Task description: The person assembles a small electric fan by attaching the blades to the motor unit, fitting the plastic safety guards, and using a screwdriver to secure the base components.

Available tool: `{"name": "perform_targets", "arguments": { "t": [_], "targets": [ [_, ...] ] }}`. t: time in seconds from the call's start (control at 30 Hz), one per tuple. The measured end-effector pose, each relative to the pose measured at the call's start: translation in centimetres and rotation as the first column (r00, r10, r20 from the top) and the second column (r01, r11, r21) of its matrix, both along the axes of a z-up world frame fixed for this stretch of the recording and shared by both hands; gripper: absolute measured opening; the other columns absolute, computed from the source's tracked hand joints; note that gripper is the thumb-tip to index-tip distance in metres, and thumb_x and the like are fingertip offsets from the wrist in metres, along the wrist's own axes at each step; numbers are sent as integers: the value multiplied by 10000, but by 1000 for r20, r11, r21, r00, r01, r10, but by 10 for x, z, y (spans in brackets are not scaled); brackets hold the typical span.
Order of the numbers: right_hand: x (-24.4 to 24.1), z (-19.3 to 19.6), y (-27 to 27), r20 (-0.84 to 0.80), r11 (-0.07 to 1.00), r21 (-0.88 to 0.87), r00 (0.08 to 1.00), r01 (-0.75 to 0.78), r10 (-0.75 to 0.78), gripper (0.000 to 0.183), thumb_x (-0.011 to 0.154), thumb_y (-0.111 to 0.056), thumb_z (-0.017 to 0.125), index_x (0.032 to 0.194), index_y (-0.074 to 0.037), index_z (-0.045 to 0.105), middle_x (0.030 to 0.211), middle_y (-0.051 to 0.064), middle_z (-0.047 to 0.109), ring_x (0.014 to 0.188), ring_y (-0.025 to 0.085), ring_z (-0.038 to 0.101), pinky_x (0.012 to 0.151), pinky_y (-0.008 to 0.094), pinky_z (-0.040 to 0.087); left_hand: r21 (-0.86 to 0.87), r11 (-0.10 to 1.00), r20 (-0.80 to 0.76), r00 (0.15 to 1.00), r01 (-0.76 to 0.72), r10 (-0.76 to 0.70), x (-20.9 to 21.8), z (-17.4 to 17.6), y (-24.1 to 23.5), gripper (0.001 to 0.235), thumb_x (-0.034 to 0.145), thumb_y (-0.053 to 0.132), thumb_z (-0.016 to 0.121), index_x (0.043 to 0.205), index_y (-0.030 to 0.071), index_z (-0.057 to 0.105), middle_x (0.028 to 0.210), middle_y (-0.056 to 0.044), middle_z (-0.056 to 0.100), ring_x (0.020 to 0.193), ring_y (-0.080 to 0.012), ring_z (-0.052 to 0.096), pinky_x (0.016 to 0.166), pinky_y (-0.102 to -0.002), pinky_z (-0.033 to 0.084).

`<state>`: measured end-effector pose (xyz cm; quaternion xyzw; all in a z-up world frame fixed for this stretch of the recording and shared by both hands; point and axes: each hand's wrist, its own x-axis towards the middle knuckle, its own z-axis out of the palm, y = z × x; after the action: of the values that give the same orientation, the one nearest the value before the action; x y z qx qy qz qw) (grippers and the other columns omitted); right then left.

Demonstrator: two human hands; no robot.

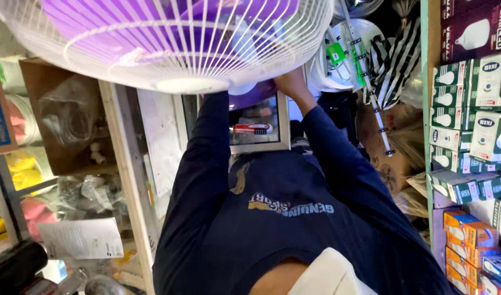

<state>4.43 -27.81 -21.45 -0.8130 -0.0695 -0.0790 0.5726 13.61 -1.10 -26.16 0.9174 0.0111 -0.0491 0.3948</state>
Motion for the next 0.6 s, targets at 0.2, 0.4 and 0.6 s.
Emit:
{"name": "perform_targets", "arguments": {
  "t": [0.2, 0.4, 0.6],
  "targets": [
    [23, -18, -16, 132, 982, -188, 990, -21, 46, 514, 922, -266, 831, 1337, -27, 644, 1326, 206, 651, 1211, 379, 626, 1033, 487, 483, -35, 995, -8, 995, -96, 95, -12, -3, 1, 717, 890, 452, 745, 1449, 74, 504, 1501, -196, 517, 1451, -352, 419, 1265, -475, 308],
    [60, 10, -16, 177, 995, 20, 979, -102, 97, 512, 927, -271, 816, 1344, -33, 637, 1335, 204, 643, 1219, 380, 618, 1038, 487, 477, -46, 986, 4, 987, -163, 164, -13, 2, 11, 775, 863, 454, 758, 1456, 42, 477, 1505, -221, 493, 1451, -368, 398, 1260, -490, 292],
    [91, 58, -26, 172, 962, 182, 970, -202, 172, 511, 932, -277, 801, 1351, -38, 630, 1345, 203, 634, 1228, 381, 609, 1043, 487, 471, -65, 963, 22, 965, -260, 262, -29, 0, 27, 834, 836, 455, 772, 1463, 9, 451, 1509, -246, 470, 1451, -384, 376, 1254, -506, 276]
  ]
}}
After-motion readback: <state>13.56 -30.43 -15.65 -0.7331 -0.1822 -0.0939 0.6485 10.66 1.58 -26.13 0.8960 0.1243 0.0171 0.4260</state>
